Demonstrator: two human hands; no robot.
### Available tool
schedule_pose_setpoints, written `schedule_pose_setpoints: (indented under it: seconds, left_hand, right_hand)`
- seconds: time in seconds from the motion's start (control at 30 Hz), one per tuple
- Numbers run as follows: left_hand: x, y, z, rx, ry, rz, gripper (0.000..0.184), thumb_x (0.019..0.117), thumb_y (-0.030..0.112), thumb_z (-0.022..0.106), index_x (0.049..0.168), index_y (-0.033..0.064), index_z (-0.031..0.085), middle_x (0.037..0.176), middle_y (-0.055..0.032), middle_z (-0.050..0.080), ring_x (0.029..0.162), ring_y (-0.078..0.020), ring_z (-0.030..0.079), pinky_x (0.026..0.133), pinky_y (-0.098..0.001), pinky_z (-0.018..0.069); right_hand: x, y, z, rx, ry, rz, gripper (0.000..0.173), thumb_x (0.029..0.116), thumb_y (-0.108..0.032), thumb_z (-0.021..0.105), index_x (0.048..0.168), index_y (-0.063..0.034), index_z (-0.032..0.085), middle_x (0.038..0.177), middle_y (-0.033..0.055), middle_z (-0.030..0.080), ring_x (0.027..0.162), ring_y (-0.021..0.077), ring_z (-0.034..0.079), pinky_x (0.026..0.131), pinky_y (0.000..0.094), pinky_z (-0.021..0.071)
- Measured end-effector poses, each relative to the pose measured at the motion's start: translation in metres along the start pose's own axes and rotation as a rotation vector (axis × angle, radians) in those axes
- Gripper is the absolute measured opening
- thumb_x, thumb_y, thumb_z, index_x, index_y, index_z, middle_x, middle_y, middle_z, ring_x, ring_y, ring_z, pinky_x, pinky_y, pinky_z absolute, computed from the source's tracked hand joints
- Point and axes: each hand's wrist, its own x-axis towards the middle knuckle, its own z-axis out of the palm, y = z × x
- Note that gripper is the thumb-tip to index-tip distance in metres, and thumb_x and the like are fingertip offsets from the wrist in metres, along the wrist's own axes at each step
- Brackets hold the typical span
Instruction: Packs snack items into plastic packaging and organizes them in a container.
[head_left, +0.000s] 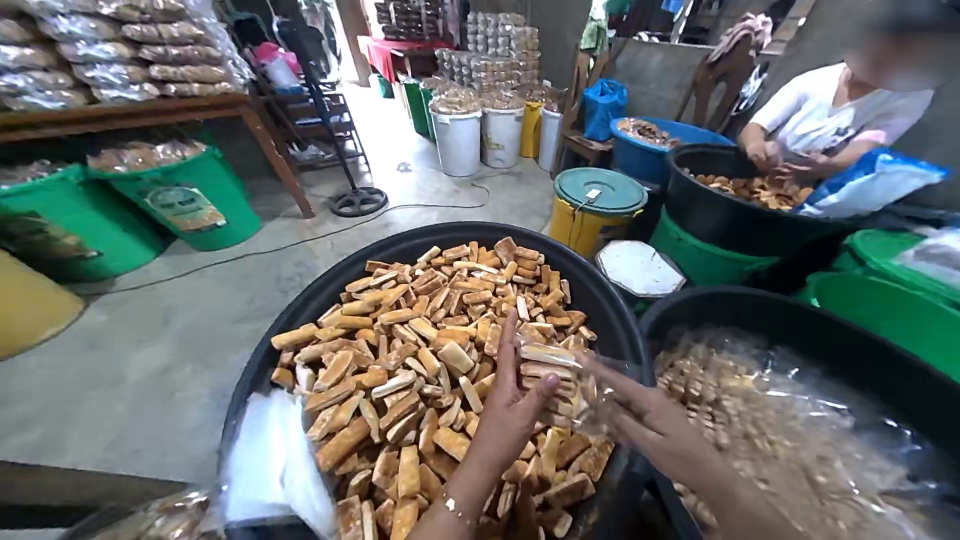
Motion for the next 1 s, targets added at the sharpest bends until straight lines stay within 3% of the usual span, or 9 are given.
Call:
schedule_pose_setpoints:
  seconds: [0.1, 0.17, 0.3, 0.4, 0.53, 0.7, 0.83, 0.93, 1.0]
  left_hand:
    - [0.001, -0.001, 0.000, 0.030, 0.057, 0.071, 0.092, 0.0960, 0.013, 0.062, 0.164, 0.0139, 0.000, 0.150, -0.0132, 0.047, 0.110, -0.0066, 0.065, 0.088, -0.0251, 0.0573]
    - [0.001, -0.002, -0.002, 0.022, 0.061, 0.139, 0.077, 0.0974, 0.008, 0.059, 0.161, 0.0062, 0.017, 0.141, -0.0087, 0.055, 0.101, -0.0043, 0.068, 0.084, -0.0231, 0.0592]
    - [-0.005, -0.009, 0.001, 0.121, 0.017, 0.247, 0.038, 0.1027, 0.015, 0.054, 0.139, 0.0035, 0.054, 0.134, 0.0013, 0.062, 0.099, 0.0019, 0.065, 0.084, -0.0189, 0.0569]
    - [-0.009, -0.013, 0.004, 0.148, -0.061, 0.250, 0.034, 0.1022, 0.010, 0.052, 0.135, 0.0012, 0.055, 0.130, 0.0028, 0.063, 0.100, 0.0036, 0.064, 0.086, -0.0192, 0.0568]
    - [-0.009, -0.010, -0.002, 0.100, -0.168, 0.198, 0.036, 0.1025, 0.006, 0.050, 0.138, 0.0036, 0.051, 0.130, 0.0082, 0.062, 0.102, 0.0035, 0.065, 0.088, -0.0220, 0.0578]
    - [-0.009, -0.019, -0.006, 0.187, -0.212, 0.161, 0.049, 0.0929, 0.003, 0.066, 0.139, -0.0044, 0.050, 0.132, -0.0065, 0.058, 0.095, -0.0013, 0.068, 0.078, -0.0242, 0.0614]
    - [-0.010, -0.016, -0.009, 0.176, -0.020, 0.178, 0.054, 0.0923, 0.001, 0.064, 0.142, -0.0016, 0.044, 0.127, 0.0045, 0.062, 0.092, 0.0036, 0.067, 0.076, -0.0198, 0.0601]
    - [-0.012, -0.019, -0.015, 0.230, 0.023, 0.299, 0.058, 0.0940, 0.016, 0.070, 0.144, 0.0039, 0.043, 0.134, 0.0104, 0.057, 0.101, 0.0048, 0.065, 0.079, -0.0182, 0.0595]
    - [-0.018, -0.019, -0.001, 0.301, -0.057, 0.365, 0.054, 0.0940, 0.025, 0.073, 0.143, 0.0181, 0.050, 0.140, 0.0155, 0.055, 0.111, 0.0052, 0.062, 0.087, -0.0176, 0.0578]
  right_hand:
    - [0.000, -0.001, -0.009, -0.022, -0.113, 0.019, 0.059, 0.1025, -0.013, 0.046, 0.161, -0.0142, 0.035, 0.074, 0.0002, 0.057, 0.057, 0.0038, 0.045, 0.055, 0.0225, 0.0425]
    - [-0.001, -0.003, -0.013, 0.036, -0.089, 0.009, 0.057, 0.1016, -0.015, 0.046, 0.158, -0.0136, 0.039, 0.079, -0.0023, 0.060, 0.060, 0.0018, 0.049, 0.056, 0.0214, 0.0461]
    - [-0.005, -0.008, -0.012, 0.075, -0.127, -0.075, 0.030, 0.1016, -0.009, 0.052, 0.125, 0.0081, 0.061, 0.114, 0.0171, 0.068, 0.098, 0.0189, 0.067, 0.088, 0.0354, 0.0568]
    - [-0.007, -0.009, -0.007, -0.015, -0.179, -0.187, 0.020, 0.0970, 0.004, 0.053, 0.102, 0.0083, 0.072, 0.101, 0.0219, 0.072, 0.095, 0.0288, 0.070, 0.091, 0.0448, 0.0555]
    - [-0.007, -0.014, -0.010, -0.035, -0.198, -0.057, 0.024, 0.0981, 0.007, 0.049, 0.114, 0.0132, 0.066, 0.103, 0.0286, 0.068, 0.094, 0.0349, 0.067, 0.090, 0.0487, 0.0526]
    - [-0.004, -0.012, -0.003, -0.039, -0.190, -0.072, 0.024, 0.0971, 0.009, 0.050, 0.113, 0.0119, 0.067, 0.111, 0.0290, 0.068, 0.106, 0.0380, 0.067, 0.097, 0.0518, 0.0509]
    - [-0.011, -0.004, -0.012, 0.213, -0.018, -0.057, 0.032, 0.1053, -0.007, 0.042, 0.114, 0.0112, 0.068, 0.109, 0.0194, 0.070, 0.094, 0.0174, 0.068, 0.086, 0.0343, 0.0562]
    - [-0.025, 0.007, -0.024, 0.278, -0.053, -0.113, 0.052, 0.1058, -0.037, 0.048, 0.121, 0.0084, 0.068, 0.142, 0.0221, 0.055, 0.130, 0.0236, 0.056, 0.105, 0.0354, 0.0495]
    - [-0.030, 0.000, -0.022, 0.213, -0.012, -0.078, 0.048, 0.1000, -0.028, 0.060, 0.129, 0.0103, 0.063, 0.142, 0.0284, 0.053, 0.132, 0.0320, 0.054, 0.107, 0.0399, 0.0469]
